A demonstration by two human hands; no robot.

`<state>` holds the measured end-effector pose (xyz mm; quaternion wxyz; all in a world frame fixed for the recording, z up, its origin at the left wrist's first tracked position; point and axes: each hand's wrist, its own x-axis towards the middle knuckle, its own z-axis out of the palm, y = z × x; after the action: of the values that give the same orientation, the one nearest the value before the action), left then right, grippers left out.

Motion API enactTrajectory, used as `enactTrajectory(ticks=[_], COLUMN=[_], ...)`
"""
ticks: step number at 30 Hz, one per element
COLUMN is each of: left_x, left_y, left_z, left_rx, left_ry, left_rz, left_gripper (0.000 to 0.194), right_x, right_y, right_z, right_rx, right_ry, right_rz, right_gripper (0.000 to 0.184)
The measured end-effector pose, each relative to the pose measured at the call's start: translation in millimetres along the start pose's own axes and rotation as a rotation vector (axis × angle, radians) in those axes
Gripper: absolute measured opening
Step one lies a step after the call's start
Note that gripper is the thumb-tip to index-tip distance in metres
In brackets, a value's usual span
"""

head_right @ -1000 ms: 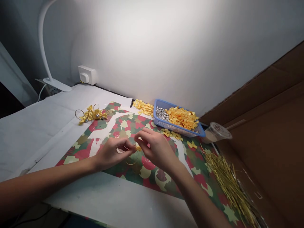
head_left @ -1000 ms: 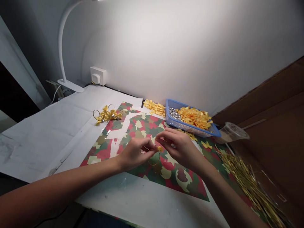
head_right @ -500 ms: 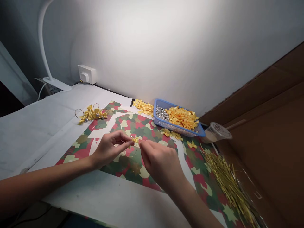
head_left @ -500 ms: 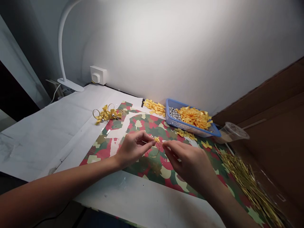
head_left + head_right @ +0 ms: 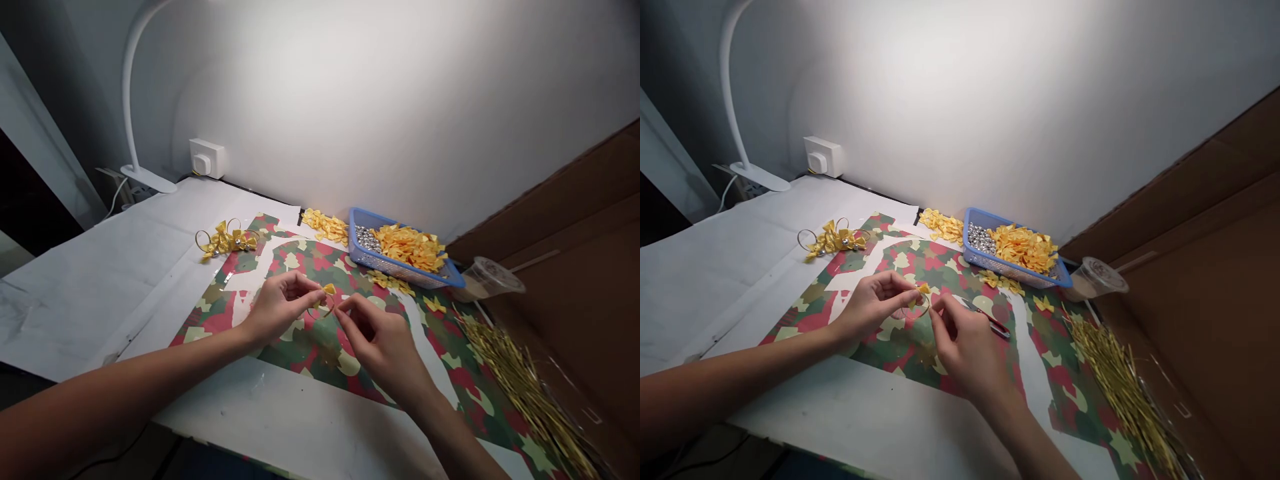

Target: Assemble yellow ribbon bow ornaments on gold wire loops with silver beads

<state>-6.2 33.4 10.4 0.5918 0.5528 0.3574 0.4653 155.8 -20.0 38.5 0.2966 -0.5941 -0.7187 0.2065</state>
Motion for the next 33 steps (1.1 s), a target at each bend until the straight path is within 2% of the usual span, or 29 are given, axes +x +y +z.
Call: enactTrajectory(ticks=[3, 5, 17, 21, 24, 33], left_x=[0.9, 1.1, 2.3, 2.7, 2.0, 0.4], left_y=[2.1, 3.0, -2.0, -2.7, -2.1, -3.5], left_z=[-0.3, -0.5, -3.2, -2.7, -1.5, -2.1], left_rx=[-0.027, -0.029, 0.025, -0.035, -0.061, -0.034], left_ry=[-0.003, 0.002, -0.004, -0.007, -0.012, -0.022], left_rz=[-0.034, -0.05, -0.095, -0.064, -0.04, -0.002], left_gripper=[0.025, 0.026, 0.024, 0.024, 0.021, 0.019], right_x=[3.7, 3.8, -4.6, -2.8, 1.9, 11.2], right_y=[0.5, 1.4, 1.2, -0.2, -1.7, 3.4], right_z=[1.1, 2.0, 11.8, 12.5, 13.0, 14.8], right_rx=[0.109, 0.149, 0.076, 0.09, 0.093, 0.134], right_ry=[-0.009, -0.016, -0.039, 0.085, 0.158, 0.189], right_rz=[0.101, 0.121, -0.043, -0.009, -0.005, 0.01], right_gripper=[0.024, 0.026, 0.019, 0.013, 0.018, 0.023])
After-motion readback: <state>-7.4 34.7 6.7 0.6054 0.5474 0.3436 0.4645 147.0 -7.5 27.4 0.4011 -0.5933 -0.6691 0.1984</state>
